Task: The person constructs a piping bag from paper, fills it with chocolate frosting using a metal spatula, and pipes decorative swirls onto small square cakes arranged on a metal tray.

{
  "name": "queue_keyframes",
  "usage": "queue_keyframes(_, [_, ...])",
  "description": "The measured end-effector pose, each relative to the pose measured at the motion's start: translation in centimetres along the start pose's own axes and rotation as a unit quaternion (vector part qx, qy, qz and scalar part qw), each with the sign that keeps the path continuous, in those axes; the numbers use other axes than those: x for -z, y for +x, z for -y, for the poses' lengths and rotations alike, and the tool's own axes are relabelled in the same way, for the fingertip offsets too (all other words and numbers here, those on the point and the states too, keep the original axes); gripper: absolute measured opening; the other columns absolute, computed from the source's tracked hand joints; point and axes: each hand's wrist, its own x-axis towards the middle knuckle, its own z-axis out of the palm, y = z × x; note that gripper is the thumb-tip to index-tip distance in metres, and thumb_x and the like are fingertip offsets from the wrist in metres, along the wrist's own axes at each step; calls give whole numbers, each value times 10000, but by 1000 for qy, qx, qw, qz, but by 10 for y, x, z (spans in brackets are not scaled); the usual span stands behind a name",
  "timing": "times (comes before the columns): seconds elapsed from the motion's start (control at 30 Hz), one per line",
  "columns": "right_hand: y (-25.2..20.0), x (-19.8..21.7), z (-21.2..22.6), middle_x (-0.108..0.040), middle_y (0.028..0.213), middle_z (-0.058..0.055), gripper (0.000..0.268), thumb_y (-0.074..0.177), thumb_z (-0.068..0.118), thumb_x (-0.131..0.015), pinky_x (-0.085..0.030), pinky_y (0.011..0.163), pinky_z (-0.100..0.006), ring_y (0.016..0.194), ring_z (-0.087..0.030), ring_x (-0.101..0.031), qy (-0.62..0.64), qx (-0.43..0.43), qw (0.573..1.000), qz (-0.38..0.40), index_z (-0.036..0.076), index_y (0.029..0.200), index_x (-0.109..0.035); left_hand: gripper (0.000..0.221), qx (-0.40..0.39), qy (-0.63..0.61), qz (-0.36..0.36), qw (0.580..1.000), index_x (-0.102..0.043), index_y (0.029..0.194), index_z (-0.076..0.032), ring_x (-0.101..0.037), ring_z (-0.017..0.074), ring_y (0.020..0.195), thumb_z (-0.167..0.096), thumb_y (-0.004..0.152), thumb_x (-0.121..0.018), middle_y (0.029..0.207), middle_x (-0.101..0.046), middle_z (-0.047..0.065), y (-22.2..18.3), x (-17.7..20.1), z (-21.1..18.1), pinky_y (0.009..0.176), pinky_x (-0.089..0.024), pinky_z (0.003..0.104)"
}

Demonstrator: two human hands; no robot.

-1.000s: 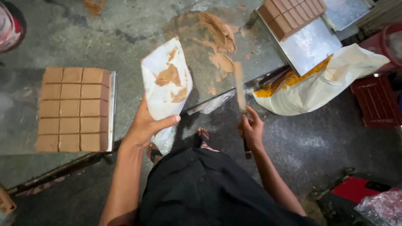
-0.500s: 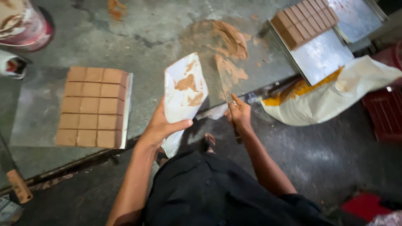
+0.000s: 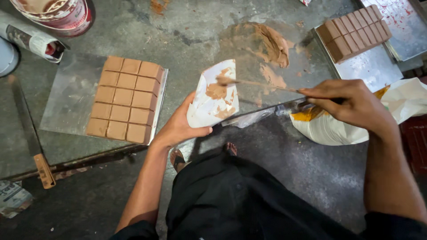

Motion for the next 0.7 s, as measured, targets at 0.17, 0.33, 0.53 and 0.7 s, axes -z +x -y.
queue_keyframes(0.17, [22,-8,9,-772,1045,-115,252,920,45,-711,-583,576,-274,755,-178,-700,-219,98,971,-10,174,1116,-800,1043,-23,-25,46,998,-327,1591,-17,-483,160,1385,-5,698,-865,1480,-542,74,-6,4,-5,1167,-384,330])
queue_keyframes(0.33, [11,10,10,-752,1095,-72,325,917,40,-731,-560,677,-303,876,-193,-672,-361,96,926,-54,228,1171,-808,1049,-7,-84,25,996,-337,1592,-9,-495,162,1378,7,685,-865,1474,-546,78,-13,1,-6,1164,-393,332])
queue_keyframes(0.53, [-11,-14,-30,-710,1059,-64,281,983,103,-808,-526,829,-369,943,-224,-656,-364,22,909,-200,203,1246,-800,1062,-9,-67,-16,998,-317,1594,-14,-493,161,1390,-8,683,-864,1485,-540,73,-10,-3,-3,1169,-389,337])
queue_keyframes(0.7, [24,-115,-135,-731,997,-164,235,927,167,-776,-531,727,-452,843,-338,-686,-214,-168,922,-276,137,1156,-818,1074,-32,-96,-6,995,-306,1602,-7,-482,168,1411,-15,692,-875,1513,-527,80,-5,-4,-6,1193,-375,341])
